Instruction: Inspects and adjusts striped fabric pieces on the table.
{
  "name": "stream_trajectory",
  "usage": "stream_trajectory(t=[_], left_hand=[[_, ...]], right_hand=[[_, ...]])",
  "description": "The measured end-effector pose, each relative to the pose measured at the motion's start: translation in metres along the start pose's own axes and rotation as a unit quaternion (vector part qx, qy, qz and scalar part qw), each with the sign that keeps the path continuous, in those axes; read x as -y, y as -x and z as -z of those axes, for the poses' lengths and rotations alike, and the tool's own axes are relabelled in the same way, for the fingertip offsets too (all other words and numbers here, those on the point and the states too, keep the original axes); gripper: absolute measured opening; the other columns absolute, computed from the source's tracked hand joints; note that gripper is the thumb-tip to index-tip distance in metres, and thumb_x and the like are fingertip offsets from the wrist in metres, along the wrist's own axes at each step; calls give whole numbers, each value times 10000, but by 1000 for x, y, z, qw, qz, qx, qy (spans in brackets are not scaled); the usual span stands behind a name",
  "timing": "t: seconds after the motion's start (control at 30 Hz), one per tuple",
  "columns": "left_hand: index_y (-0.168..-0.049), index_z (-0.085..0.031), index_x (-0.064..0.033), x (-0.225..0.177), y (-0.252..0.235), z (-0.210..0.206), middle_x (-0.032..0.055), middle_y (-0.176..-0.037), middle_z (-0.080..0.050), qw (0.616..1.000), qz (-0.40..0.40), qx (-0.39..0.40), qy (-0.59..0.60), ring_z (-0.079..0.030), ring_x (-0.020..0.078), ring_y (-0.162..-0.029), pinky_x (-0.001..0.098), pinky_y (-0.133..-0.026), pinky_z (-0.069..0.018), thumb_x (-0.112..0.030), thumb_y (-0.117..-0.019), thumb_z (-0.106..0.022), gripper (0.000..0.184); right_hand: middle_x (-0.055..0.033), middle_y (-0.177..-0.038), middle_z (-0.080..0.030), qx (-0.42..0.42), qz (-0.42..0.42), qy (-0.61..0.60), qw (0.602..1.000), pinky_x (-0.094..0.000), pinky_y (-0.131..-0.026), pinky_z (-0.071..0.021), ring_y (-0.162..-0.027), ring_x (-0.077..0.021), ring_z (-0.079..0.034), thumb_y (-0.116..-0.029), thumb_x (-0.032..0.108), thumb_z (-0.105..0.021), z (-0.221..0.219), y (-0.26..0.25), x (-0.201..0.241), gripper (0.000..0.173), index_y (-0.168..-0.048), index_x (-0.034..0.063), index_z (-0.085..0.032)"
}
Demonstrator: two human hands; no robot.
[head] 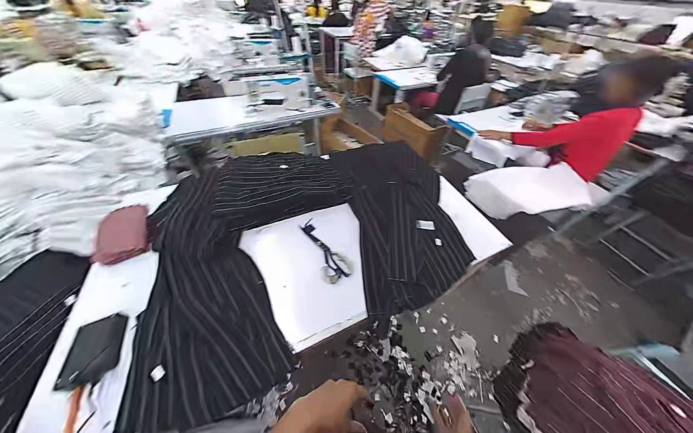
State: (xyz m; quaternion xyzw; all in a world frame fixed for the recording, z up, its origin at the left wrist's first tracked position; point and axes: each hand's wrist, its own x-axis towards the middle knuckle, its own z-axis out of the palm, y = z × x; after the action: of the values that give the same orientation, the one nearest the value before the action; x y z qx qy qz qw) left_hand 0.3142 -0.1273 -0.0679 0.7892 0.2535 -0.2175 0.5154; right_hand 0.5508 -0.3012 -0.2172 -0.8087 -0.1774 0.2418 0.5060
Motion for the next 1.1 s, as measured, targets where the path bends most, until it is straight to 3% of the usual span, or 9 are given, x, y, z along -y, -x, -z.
stream_trajectory(t=[0.17, 0.27, 0.4, 0.5, 0.63, 0.83, 0.93, 1.0, 1.1], left_hand=[[-1458, -526, -28, 39, 35, 17, 234, -1413, -580, 994, 48, -95, 28, -553, 405, -1318, 626, -1110, -395, -322, -1002, -664, 560], [-1486, -481, -20, 52, 51, 20, 249, -1444, -539, 987, 70, -126, 70, -518, 410, -1351, 591, -1126, -395, -292, -1012, -650, 572], [-1466, -489, 23, 59, 70, 20, 276, -1454, -524, 981, 21, -148, 123, -512, 448, -1348, 613, -1111, -393, 26, -985, -567, 488], [-1447, -494, 65, 68, 76, 10, 301, -1446, -525, 972, -25, -164, 168, -497, 459, -1363, 599, -1139, -365, 108, -973, -511, 476], [-1405, -549, 53, 86, 79, 2, 289, -1400, -572, 960, -57, -181, 205, -527, 442, -1341, 584, -1142, -372, 28, -1048, -439, 373], [-1293, -612, 77, 97, 103, 29, 295, -1235, -652, 960, -124, -167, 187, -621, 421, -1203, 568, -1064, -445, 9, -1019, -508, 301], [-1271, -644, 52, 109, 108, 47, 265, -1220, -674, 963, -86, -194, 168, -643, 394, -1177, 556, -1059, -454, -28, -1032, -506, 287], [-1215, -689, 31, 116, 104, 51, 212, -1183, -708, 935, -38, -299, 187, -680, 326, -1125, 497, -1048, -490, -92, -1039, -527, 269], [-1392, -611, -78, 125, 95, 63, 172, -1171, -679, 906, 88, -376, 171, -671, 314, -1030, 508, -963, -529, -169, -995, -638, 409]], right_hand=[[-328, -1313, -604, 212, 218, 101, 947, -514, -1010, -533, -1166, -415, -648, -862, 108, -761, -111, -28, 90, 597, -1363, -124, -535], [-262, -1020, -692, 203, 298, 120, 925, -492, -819, -578, -889, -351, -699, -827, 100, -697, -145, -18, 130, 434, -1203, -111, -649], [-249, -938, -677, 210, 373, 167, 888, -492, -716, -551, -784, -345, -661, -817, 98, -620, -160, 2, 132, 356, -1113, -83, -697], [-269, -924, -646, 183, 377, 182, 889, -503, -705, -528, -766, -353, -631, -794, 101, -645, -166, 12, 129, 385, -1112, -114, -654], [-271, -881, -628, 157, 395, 189, 885, -513, -685, -495, -723, -352, -597, -761, 85, -646, -174, 12, 130, 361, -1059, -119, -648], [-220, -820, -619, 171, 372, 229, 883, -531, -662, -486, -699, -340, -595, -750, 54, -656, -169, 11, 139, 320, -1038, -85, -662], [-232, -846, -657, 239, 321, 279, 873, -566, -689, -524, -723, -371, -639, -774, 1, -705, -162, 9, 161, 307, -1070, -78, -682], [-241, -876, -675, 304, 284, 329, 848, -583, -732, -544, -774, -398, -670, -818, -10, -686, -159, 3, 181, 299, -1110, -78, -683], [-201, -939, -685, 414, 197, 396, 796, -545, -823, -544, -873, -355, -676, -882, 48, -652, -157, -6, 208, 324, -1201, -3, -671]])
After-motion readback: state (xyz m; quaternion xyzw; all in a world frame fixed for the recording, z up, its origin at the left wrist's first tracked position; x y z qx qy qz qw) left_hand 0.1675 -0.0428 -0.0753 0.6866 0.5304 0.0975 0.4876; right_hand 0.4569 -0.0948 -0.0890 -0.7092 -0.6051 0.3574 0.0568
